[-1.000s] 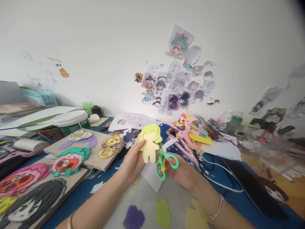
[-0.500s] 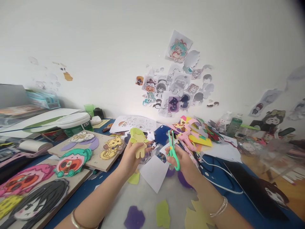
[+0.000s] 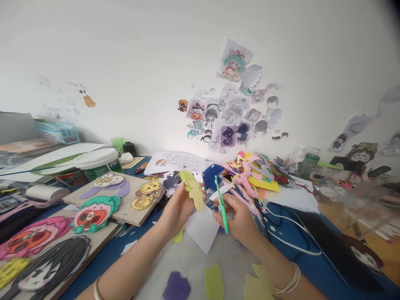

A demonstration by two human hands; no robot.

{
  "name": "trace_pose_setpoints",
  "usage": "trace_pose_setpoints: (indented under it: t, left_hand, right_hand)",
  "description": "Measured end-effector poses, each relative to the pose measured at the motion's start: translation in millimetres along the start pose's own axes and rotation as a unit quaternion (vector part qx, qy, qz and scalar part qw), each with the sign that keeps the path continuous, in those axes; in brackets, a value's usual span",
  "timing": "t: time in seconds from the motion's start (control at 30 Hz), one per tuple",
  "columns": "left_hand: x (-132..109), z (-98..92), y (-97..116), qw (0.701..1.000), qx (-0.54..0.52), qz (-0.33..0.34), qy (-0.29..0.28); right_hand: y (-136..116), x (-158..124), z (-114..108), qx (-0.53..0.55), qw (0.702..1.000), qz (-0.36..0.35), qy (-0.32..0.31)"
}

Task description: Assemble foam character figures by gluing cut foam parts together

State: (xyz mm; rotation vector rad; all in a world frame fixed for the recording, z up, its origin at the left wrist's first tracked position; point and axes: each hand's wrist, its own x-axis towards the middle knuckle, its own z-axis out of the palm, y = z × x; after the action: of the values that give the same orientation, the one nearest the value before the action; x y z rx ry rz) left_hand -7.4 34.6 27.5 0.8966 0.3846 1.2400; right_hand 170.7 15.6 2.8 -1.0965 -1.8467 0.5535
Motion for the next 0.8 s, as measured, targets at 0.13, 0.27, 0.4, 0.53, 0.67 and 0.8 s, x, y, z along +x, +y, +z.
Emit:
trace_pose_setpoints:
  t: [0.13,0.27,0.4,0.53,0.67,0.8]
  left_hand:
    - [-0.6,-1.9,-2.0,0.998,0.053,0.007,-0.020]
    - [-4.2,-0.9,-4.8,0.988,0.152,0.019,-0.033]
    - [-7.2,-2.5,-10.8,0.976,0.213,0.030,-0.034]
    - [-8.4,-5.4,-15.5,0.972,0.232,0.015,-0.043]
    - [-9.2,-7.3,-15.9,0.965,0.255,0.012,-0.065]
    - [-9.7,-8.6,-15.3,0.965,0.249,0.012,-0.080]
  right_hand:
    - [-3.8,-1.2,-1.8,-0.108,0.992,-0.069,0.019]
    - [-9.1,-2.8,-2.8,-0.189,0.973,-0.122,0.059]
    - [-14.9,-5.5,-1.9,-0.232,0.955,-0.167,0.086]
    - [-16.8,-7.6,-0.1,-0.268,0.934,-0.210,0.106]
    - [-16.6,-8.6,-0.1,-0.279,0.927,-0.226,0.110]
    - [-17.7,-8.9,-0.5,-0.278,0.926,-0.230,0.109]
